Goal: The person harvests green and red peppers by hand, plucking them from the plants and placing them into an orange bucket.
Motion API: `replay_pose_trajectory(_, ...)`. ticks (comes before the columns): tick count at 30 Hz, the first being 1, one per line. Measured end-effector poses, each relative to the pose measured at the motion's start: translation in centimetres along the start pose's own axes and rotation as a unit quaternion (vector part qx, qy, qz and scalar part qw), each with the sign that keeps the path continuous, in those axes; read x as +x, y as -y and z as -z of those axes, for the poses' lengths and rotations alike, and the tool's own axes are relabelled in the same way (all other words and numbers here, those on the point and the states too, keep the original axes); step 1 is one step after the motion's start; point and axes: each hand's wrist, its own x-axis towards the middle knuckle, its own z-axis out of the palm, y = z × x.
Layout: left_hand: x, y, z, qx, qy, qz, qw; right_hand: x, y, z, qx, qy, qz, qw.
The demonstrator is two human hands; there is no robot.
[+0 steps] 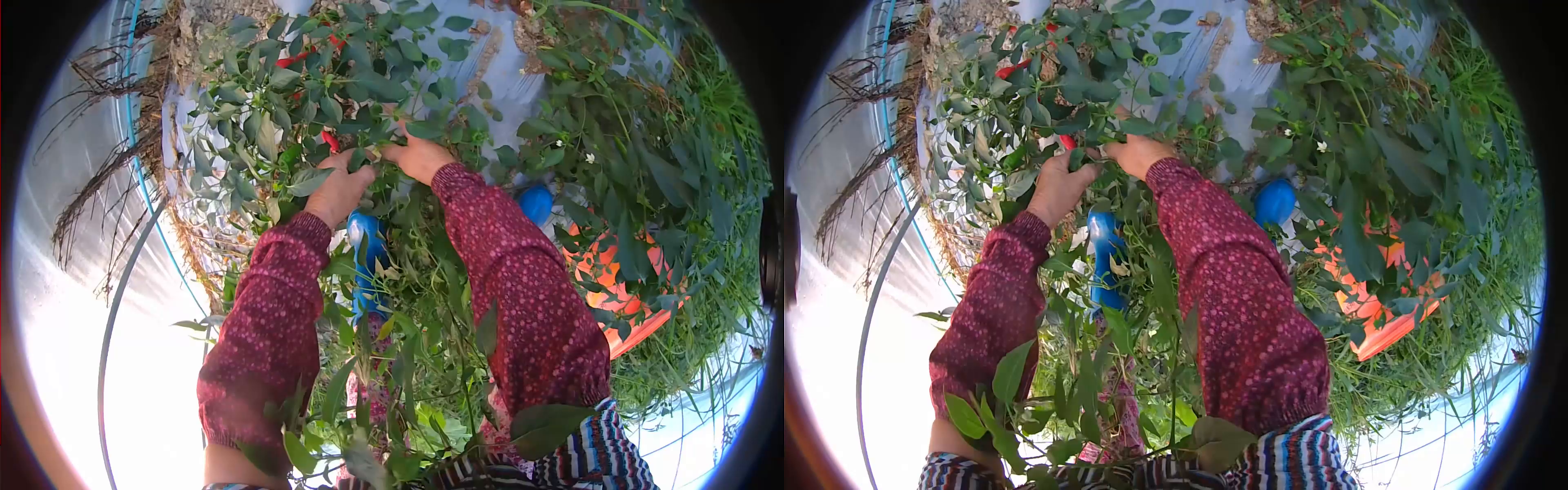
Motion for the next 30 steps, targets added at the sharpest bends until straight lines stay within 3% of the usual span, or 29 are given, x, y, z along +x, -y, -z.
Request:
replay_pose_trajectory(1, -0.2, -0.3, 0.4, -0.001, -0.001, -0.001, 1.000, 1.7, -0.5, -0.6, -0.001, -0.001, 0.001, 1.000)
replay_pose_trajectory(2, -0.4, -0.6, 0.8, -0.040, 0.013, 0.018, 0.999, 3.2, -1.0, -1.0, 0.020, 0.077, 0.083, 0.993)
replay_pose_trajectory(4, -0.6, -0.6, 0.6, -0.084, 0.033, 0.036, 0.995, 3.5, -0.2, -1.5, 0.037, 0.152, 0.157, 0.975)
replay_pose_trajectory(5, -0.6, -0.6, 0.6, -0.078, 0.035, 0.043, 0.995, 3.4, 0.7, -2.3, 0.234, 0.141, 0.064, 0.960)
replay_pose_trajectory(6, -0.5, -0.5, 0.5, -0.072, 0.035, 0.050, 0.996, 3.3, 1.2, -2.7, 0.420, 0.122, -0.029, 0.899)
replay_pose_trajectory(7, -0.4, -0.1, 0.4, -0.074, 0.036, 0.047, 0.995, 3.1, 1.1, -2.3, 0.418, 0.118, -0.029, 0.900)
replay_pose_trajectory(9, -0.4, 0.5, 0.0, -0.127, 0.011, 0.042, 0.991, 2.7, 1.0, -1.9, 0.148, 0.122, 0.070, 0.979)
replay_pose_trajectory(10, -0.6, 0.6, 0.1, -0.127, 0.013, 0.042, 0.991, 2.4, 0.9, -1.8, 0.008, 0.121, 0.115, 0.986)
replay_pose_trajectory(11, -0.8, 0.7, 0.2, -0.171, 0.031, 0.084, 0.981, 2.1, 0.8, -1.7, -0.133, 0.117, 0.158, 0.971)
replay_pose_trajectory(13, -0.8, 0.6, 0.3, -0.214, 0.051, 0.123, 0.968, 1.5, 0.4, -1.2, -0.405, 0.103, 0.231, 0.879)
replay_pose_trajectory(14, -0.6, 0.5, 0.3, -0.216, 0.044, 0.131, 0.966, 1.1, 0.3, -1.0, -0.407, 0.102, 0.228, 0.879)
replay_pose_trajectory(15, -0.7, 0.0, 0.2, -0.218, 0.037, 0.140, 0.965, 0.8, 0.3, -1.0, -0.251, 0.095, 0.158, 0.950)
replay_pose_trajectory(16, -1.0, -0.5, 0.4, -0.234, 0.053, 0.136, 0.961, 0.6, 0.4, -1.0, -0.086, 0.083, 0.085, 0.989)
replay_pose_trajectory(17, -1.1, -0.9, 0.3, -0.232, 0.054, 0.133, 0.962, 0.4, 0.5, -0.9, 0.083, 0.068, 0.012, 0.994)
replay_pose_trajectory(18, -1.1, -1.2, 0.2, -0.242, 0.044, 0.143, 0.959, 1.5, -0.8, -1.6, -0.083, 0.072, 0.135, 0.985)
replay_pose_trajectory(19, -1.2, -1.6, 0.2, -0.253, 0.034, 0.153, 0.955, 1.8, -0.8, -1.4, -0.241, 0.033, 0.253, 0.936)
replay_pose_trajectory(21, -1.4, -2.5, 0.4, -0.251, 0.035, 0.155, 0.955, 1.5, 0.3, -0.6, -0.096, 0.067, 0.096, 0.988)
replay_pose_trajectory(22, -1.4, -2.8, 0.5, -0.250, 0.037, 0.160, 0.954, 1.0, 1.1, 0.1, -0.095, 0.064, 0.097, 0.989)
replay_pose_trajectory(24, -1.2, -3.2, 0.6, -0.229, 0.033, 0.147, 0.962, 0.1, 2.2, 1.0, -0.010, 0.067, -0.069, 0.995)
replay_pose_trajectory(27, -1.8, -4.6, 0.4, -0.174, 0.016, 0.142, 0.974, -2.0, 1.4, 2.5, -0.089, 0.134, -0.023, 0.987)
replay_pose_trajectory(28, -2.1, -5.3, 0.5, -0.140, 0.005, 0.151, 0.979, -2.9, 0.6, 2.7, -0.125, 0.112, -0.017, 0.986)
replay_pose_trajectory(29, -2.5, -5.8, 0.7, -0.139, 0.006, 0.151, 0.979, -3.5, -0.1, 2.9, -0.123, 0.112, -0.018, 0.986)
replay_pose_trajectory(30, -2.7, -6.1, 0.8, -0.119, 0.052, 0.162, 0.978, -4.4, -0.6, 3.4, -0.020, 0.074, -0.053, 0.996)
